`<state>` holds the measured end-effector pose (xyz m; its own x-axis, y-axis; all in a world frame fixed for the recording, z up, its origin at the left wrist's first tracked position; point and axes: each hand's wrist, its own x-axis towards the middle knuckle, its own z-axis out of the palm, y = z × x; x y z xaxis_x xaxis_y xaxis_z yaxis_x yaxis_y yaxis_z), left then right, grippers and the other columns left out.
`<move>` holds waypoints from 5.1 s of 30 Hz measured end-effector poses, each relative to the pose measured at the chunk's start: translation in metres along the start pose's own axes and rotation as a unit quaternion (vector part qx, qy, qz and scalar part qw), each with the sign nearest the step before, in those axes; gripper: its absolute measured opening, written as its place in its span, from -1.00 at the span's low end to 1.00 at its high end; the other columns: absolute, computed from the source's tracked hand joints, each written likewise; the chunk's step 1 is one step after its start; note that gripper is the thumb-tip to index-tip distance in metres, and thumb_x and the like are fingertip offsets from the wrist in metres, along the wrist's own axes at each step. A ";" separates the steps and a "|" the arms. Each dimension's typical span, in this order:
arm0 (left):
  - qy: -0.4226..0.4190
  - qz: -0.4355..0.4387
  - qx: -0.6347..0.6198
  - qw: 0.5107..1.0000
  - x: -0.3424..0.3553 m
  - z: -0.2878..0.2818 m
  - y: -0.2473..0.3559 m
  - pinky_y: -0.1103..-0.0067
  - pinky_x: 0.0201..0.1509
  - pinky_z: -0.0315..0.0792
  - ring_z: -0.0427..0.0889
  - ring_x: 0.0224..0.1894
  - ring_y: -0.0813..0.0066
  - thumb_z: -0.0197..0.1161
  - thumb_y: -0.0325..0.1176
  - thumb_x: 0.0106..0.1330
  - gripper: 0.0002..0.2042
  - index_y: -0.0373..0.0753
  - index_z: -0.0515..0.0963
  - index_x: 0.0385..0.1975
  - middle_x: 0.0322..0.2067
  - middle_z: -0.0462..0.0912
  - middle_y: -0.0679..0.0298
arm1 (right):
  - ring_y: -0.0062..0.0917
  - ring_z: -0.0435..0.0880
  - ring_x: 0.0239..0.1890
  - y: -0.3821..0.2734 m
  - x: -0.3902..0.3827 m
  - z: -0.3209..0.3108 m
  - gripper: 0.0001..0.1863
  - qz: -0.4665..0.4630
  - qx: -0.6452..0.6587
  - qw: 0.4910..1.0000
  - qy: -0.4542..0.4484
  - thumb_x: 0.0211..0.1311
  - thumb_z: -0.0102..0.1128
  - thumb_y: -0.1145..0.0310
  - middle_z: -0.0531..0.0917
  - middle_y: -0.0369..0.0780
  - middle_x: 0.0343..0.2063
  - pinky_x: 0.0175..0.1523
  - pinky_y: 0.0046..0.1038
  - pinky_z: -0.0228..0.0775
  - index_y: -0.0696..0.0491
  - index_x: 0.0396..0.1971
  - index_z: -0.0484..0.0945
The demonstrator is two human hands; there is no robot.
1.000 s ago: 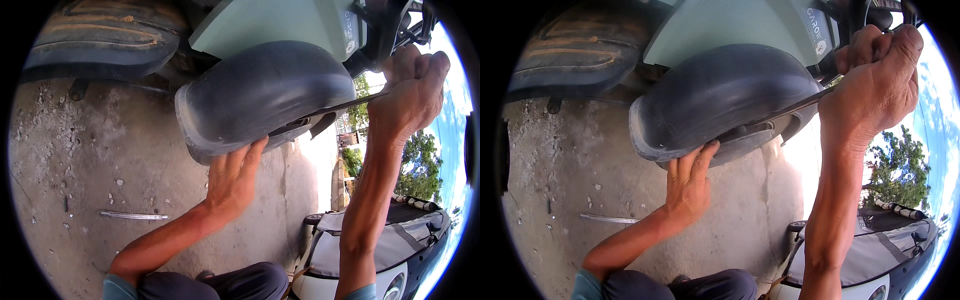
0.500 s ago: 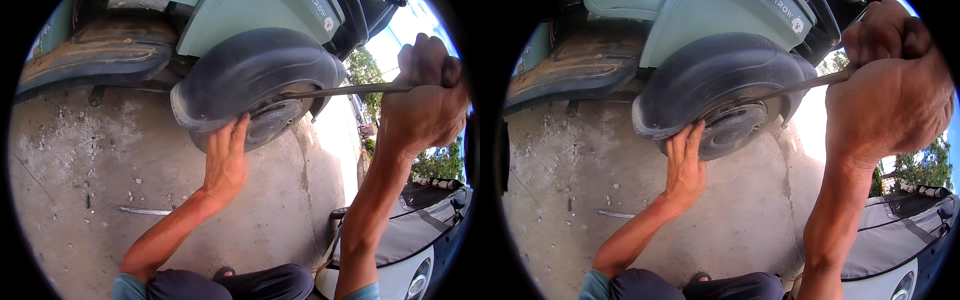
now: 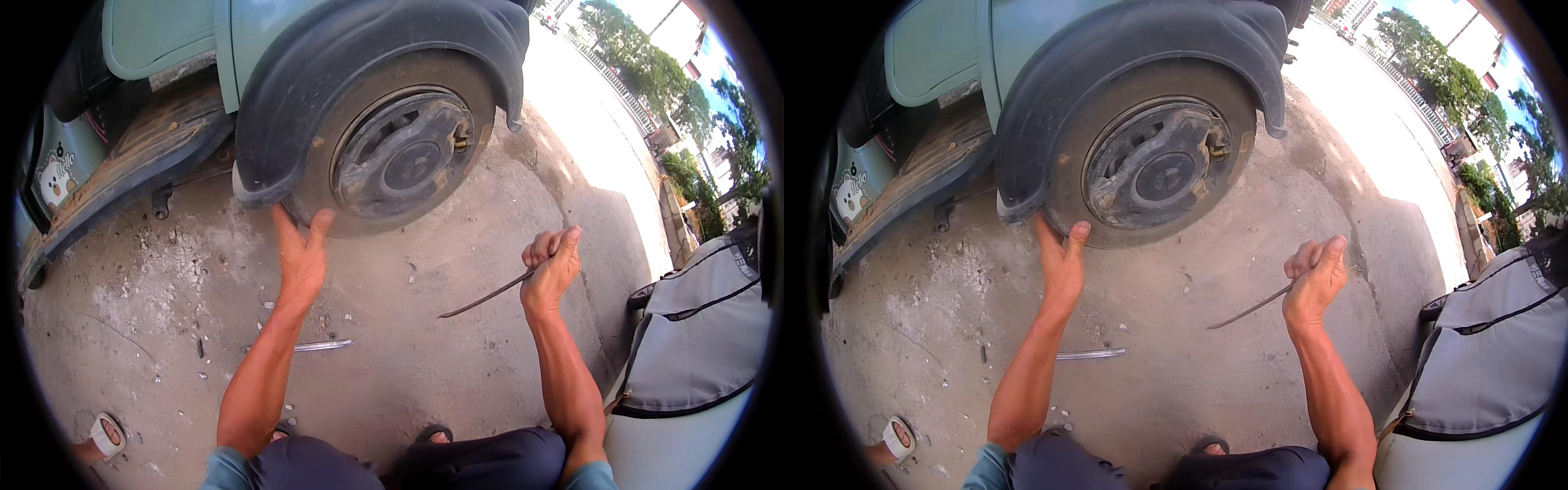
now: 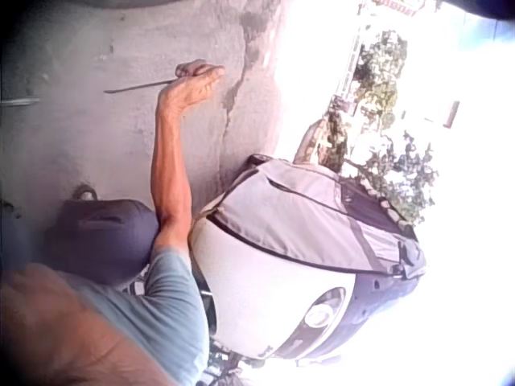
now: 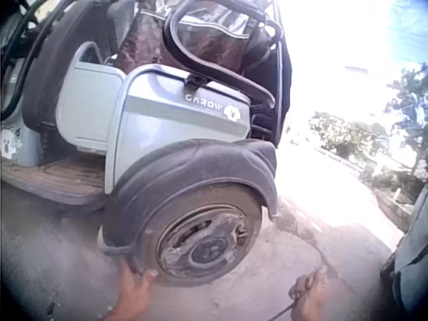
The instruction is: The person uses tire irons to pry a tire off its rim, removes the inner tube, and works on the wheel assembly of a small electric vehicle.
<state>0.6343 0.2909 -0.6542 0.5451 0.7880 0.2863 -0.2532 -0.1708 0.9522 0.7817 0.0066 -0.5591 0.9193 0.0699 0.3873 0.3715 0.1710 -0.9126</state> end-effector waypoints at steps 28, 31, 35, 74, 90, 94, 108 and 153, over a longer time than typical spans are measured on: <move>-0.031 -0.099 -0.140 0.985 -0.009 0.009 -0.029 0.39 0.52 0.07 0.29 0.41 0.24 0.48 -0.33 0.25 -0.13 -0.35 0.03 0.45 0.38 0.28 0.05 | -0.39 0.75 -0.37 0.055 -0.076 -0.121 -0.60 0.361 -0.613 0.529 -0.463 0.30 0.26 0.34 0.77 -0.09 -0.36 -0.25 -0.32 0.59 0.12 0.11 0.62; -0.041 -0.143 -0.171 0.974 -0.016 0.021 -0.031 0.37 0.54 0.06 0.28 0.42 0.19 0.46 -0.37 0.25 -0.14 -0.33 0.02 0.45 0.39 0.27 0.03 | -0.26 0.74 -0.24 0.053 -0.079 -0.125 -0.63 0.221 -0.704 0.498 -0.456 0.32 0.22 0.26 0.76 -0.06 -0.32 -0.08 -0.25 0.56 0.06 0.07 0.64; -0.052 -0.178 -0.182 0.966 -0.019 0.020 -0.024 0.34 0.54 0.08 0.28 0.43 0.14 0.45 -0.37 0.25 -0.15 -0.32 0.03 0.45 0.40 0.26 0.01 | -0.14 0.73 -0.18 0.006 -0.061 -0.097 -0.66 0.233 -0.651 0.593 -0.411 0.36 0.17 0.24 0.76 -0.02 -0.30 -0.02 -0.21 0.52 0.07 0.03 0.65; -0.073 -0.065 -0.103 0.990 0.005 -0.019 0.003 0.38 0.54 0.03 0.19 0.47 0.25 0.54 -0.05 0.19 0.05 -0.39 -0.05 0.50 0.43 0.20 0.04 | -0.67 0.44 -0.63 -0.201 0.083 0.116 -0.75 -0.660 -0.630 0.298 -0.280 0.18 0.38 0.14 0.46 -0.39 -0.68 -0.56 -0.55 0.30 -0.03 -0.50 0.57; -0.080 -0.084 -0.098 0.988 0.006 -0.022 -0.008 0.29 0.53 0.08 0.25 0.44 0.14 0.52 -0.26 0.21 -0.12 -0.34 0.11 0.44 0.39 0.27 0.01 | -0.69 0.42 -0.63 -0.223 0.086 0.149 -0.68 -0.608 -0.686 0.293 -0.273 0.17 0.42 0.06 0.47 -0.39 -0.73 -0.56 -0.56 0.27 -0.04 -0.56 0.59; -0.082 -0.104 -0.075 0.988 0.006 -0.025 -0.008 0.29 0.53 0.08 0.24 0.44 0.15 0.50 -0.26 0.24 -0.14 -0.35 0.10 0.44 0.40 0.27 0.01 | -0.63 0.47 -0.61 -0.227 0.084 0.139 -0.59 -0.631 -0.658 0.331 -0.243 0.13 0.37 -0.04 0.42 -0.39 -0.71 -0.53 -0.44 0.28 -0.05 -0.65 0.50; -0.074 -0.075 -0.111 0.988 0.001 -0.018 -0.014 0.35 0.55 0.05 0.23 0.45 0.20 0.50 -0.31 0.24 -0.10 -0.37 0.02 0.46 0.41 0.23 0.03 | -0.26 0.52 -0.50 -0.203 0.046 -0.015 -0.88 -0.266 -0.670 0.656 -0.223 0.31 0.26 0.40 0.53 -0.15 -0.51 -0.35 -0.29 0.33 0.16 -0.32 0.59; -0.055 -0.117 -0.024 0.991 -0.007 -0.027 -0.020 0.43 0.35 0.26 0.44 0.22 0.45 0.52 0.03 0.20 -0.23 -0.34 0.36 0.26 0.16 0.51 0.26 | -0.41 0.51 -0.56 -0.074 0.110 -0.042 -0.73 -0.424 -0.457 0.759 -0.187 -0.02 0.49 0.45 0.60 -0.18 -0.55 -0.50 -0.42 0.22 0.19 -0.29 0.67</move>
<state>0.6140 0.3049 -0.6776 0.6770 0.7326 0.0706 -0.1451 0.0388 0.9887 0.8607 -0.0393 -0.4547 0.2617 0.6192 0.7404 0.9010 -0.4317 0.0426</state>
